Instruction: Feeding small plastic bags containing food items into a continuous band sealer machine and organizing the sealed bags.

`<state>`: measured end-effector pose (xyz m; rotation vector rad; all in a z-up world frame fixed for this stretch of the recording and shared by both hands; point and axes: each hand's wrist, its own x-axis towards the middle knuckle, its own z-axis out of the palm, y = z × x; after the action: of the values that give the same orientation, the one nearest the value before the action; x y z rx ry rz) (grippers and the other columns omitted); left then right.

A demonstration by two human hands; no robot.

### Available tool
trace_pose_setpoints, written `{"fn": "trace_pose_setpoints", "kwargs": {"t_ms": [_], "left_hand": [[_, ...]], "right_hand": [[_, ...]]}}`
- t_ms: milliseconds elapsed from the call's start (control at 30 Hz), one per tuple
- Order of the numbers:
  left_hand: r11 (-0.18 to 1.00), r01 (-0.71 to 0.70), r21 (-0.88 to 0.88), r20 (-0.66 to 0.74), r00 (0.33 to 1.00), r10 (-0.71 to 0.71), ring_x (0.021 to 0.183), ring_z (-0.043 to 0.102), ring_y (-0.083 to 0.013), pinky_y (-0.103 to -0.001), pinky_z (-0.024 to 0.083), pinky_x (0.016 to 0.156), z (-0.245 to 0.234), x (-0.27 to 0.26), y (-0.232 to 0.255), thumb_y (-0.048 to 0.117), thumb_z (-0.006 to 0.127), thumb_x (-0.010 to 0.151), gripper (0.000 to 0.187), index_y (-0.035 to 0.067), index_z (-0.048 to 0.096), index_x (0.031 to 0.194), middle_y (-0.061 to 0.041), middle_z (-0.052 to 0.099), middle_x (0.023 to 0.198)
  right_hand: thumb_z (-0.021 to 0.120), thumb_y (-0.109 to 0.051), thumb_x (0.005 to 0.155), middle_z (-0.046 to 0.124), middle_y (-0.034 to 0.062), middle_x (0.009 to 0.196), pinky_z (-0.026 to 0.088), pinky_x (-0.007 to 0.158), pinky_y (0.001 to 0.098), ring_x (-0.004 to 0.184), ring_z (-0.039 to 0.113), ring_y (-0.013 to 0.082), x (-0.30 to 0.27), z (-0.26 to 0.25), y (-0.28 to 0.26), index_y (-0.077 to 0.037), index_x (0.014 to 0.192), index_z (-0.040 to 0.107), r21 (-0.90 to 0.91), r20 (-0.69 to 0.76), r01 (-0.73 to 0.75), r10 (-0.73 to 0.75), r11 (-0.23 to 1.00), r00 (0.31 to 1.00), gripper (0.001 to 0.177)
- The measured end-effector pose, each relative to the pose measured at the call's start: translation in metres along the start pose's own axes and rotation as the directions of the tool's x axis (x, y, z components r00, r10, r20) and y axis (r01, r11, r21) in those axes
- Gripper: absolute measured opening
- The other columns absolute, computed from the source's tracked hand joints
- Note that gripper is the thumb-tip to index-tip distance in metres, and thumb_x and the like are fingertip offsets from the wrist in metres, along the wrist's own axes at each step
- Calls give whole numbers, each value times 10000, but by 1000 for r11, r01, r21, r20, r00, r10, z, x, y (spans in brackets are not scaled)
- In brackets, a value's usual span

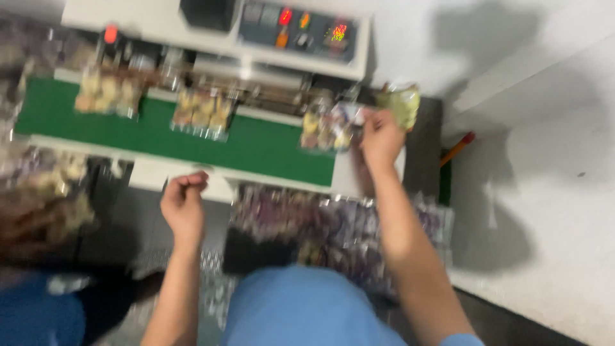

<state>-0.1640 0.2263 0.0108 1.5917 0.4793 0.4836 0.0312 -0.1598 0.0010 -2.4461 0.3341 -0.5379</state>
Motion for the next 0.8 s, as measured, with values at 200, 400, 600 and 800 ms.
{"fn": "trace_pose_setpoints", "kwargs": {"t_ms": [200, 400, 600, 800], "left_hand": [[807, 9, 590, 346, 901, -263, 1234, 628, -466, -584, 490, 1061, -41, -36, -60, -49, 626, 897, 503, 37, 569, 1390, -269, 637, 1311], [615, -259, 745, 559, 745, -364, 1407, 484, -557, -617, 447, 1150, -6, -58, -63, 189, 828, 753, 1144, 6, 171, 1671, -354, 408, 1571], [630, -328, 704, 608, 737, -295, 1367, 506, -584, -644, 486, 1100, -7, -47, -36, 257, 962, 668, 1364, 35, 86, 1689, -358, 377, 1579], [545, -396, 739, 606, 744, -281, 1360, 516, -515, -585, 512, 1071, -6, -55, -62, 427, 942, 691, 1421, 77, 16, 1710, -271, 333, 1642]], "right_hand": [[687, -297, 948, 747, 47, 725, 592, 753, 473, 796, 766, 359, -144, -70, -101, -277, 959, 732, 91, 364, 73, -101, 993, 926, 50], [706, -496, 944, 713, 48, 940, 628, 619, 405, 740, 767, 327, -240, -45, -97, -200, 1078, 727, 105, 513, 465, -448, 879, 732, 325], [697, -626, 916, 543, 215, 1223, 653, 757, 540, 976, 730, 526, -239, -60, -114, -99, 1347, 592, -68, 638, 383, -255, 921, 726, 689], [511, -766, 953, 596, 362, 1242, 580, 892, 593, 1088, 685, 605, -235, -52, -164, -40, 1385, 544, -135, 832, 180, 13, 974, 555, 845]]}}
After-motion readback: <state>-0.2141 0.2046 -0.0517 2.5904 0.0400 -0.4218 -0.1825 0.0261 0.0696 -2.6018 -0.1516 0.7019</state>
